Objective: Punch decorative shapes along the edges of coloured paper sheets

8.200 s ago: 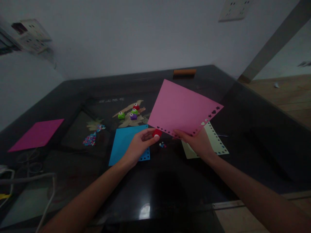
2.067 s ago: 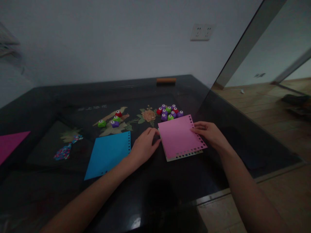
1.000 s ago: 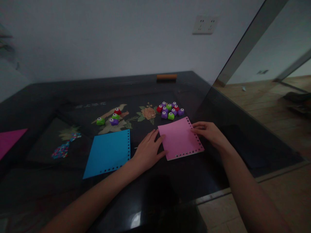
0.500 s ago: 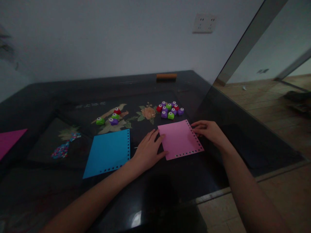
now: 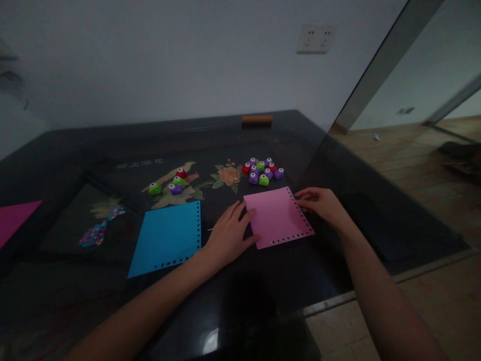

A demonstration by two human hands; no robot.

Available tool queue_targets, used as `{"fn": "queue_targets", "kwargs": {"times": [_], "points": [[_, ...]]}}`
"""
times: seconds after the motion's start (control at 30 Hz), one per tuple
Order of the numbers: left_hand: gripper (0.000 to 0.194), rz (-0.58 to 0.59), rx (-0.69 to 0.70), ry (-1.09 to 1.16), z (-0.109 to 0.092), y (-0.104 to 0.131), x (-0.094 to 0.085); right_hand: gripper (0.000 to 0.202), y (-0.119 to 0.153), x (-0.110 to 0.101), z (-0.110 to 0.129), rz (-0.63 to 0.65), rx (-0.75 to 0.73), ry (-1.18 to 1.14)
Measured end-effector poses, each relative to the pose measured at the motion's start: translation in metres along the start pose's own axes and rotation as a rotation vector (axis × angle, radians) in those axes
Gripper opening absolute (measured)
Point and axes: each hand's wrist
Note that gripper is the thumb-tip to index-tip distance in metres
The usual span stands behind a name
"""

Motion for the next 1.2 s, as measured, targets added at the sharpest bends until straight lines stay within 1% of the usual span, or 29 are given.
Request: {"fn": "queue_targets", "kwargs": {"times": [0.23,0.4,0.57,0.7,0.83,0.9,0.97,1.03,1.1,1.13,1.2], "points": [[0.064,0.0,-0.012,-0.001,0.0,0.0,0.001,0.023,-0.005,0.001,-0.007,-0.012,-0.048,0.137],[0.065,-0.012,-0.009,0.003,0.0,0.0,0.002,0.023,-0.006,0.0,-0.01,-0.016,-0.051,0.157],[0.064,-0.019,-0.022,0.031,0.001,0.0,-0.001,0.024,-0.004,-0.001,-0.005,0.004,-0.018,0.157],[0.06,-0.027,-0.013,0.065,0.003,-0.004,-0.008,0.025,-0.002,0.0,0.001,0.002,-0.008,0.15],[0.046,-0.076,0.026,0.14,0.012,-0.004,-0.024,0.026,0.0,0.0,0.003,0.0,0.01,0.134],[0.037,-0.12,0.024,0.188,0.024,0.001,-0.035,0.027,0.0,0.0,0.002,-0.002,0.013,0.129],[0.031,-0.153,0.011,0.226,0.043,0.013,-0.046,0.027,-0.002,-0.001,0.0,-0.004,-0.015,0.132],[0.028,-0.203,-0.049,0.224,0.07,0.031,-0.053,0.026,-0.003,-0.001,-0.003,-0.016,-0.049,0.151],[0.025,-0.252,-0.106,0.208,0.1,0.052,-0.056,0.026,-0.004,-0.002,-0.005,-0.033,-0.056,0.168],[0.023,-0.258,-0.146,0.209,0.115,0.062,-0.056,0.027,-0.005,-0.002,-0.006,-0.041,-0.051,0.172],[0.021,-0.328,-0.286,0.191,0.14,0.08,-0.053,0.029,-0.006,-0.002,-0.007,-0.048,-0.036,0.183]]}}
Point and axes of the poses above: each hand's wrist, its own y-axis away from the middle knuckle, its own x-axis out of the palm, z = x × y, and after that the axes turned 2 degrees about x, right-handed
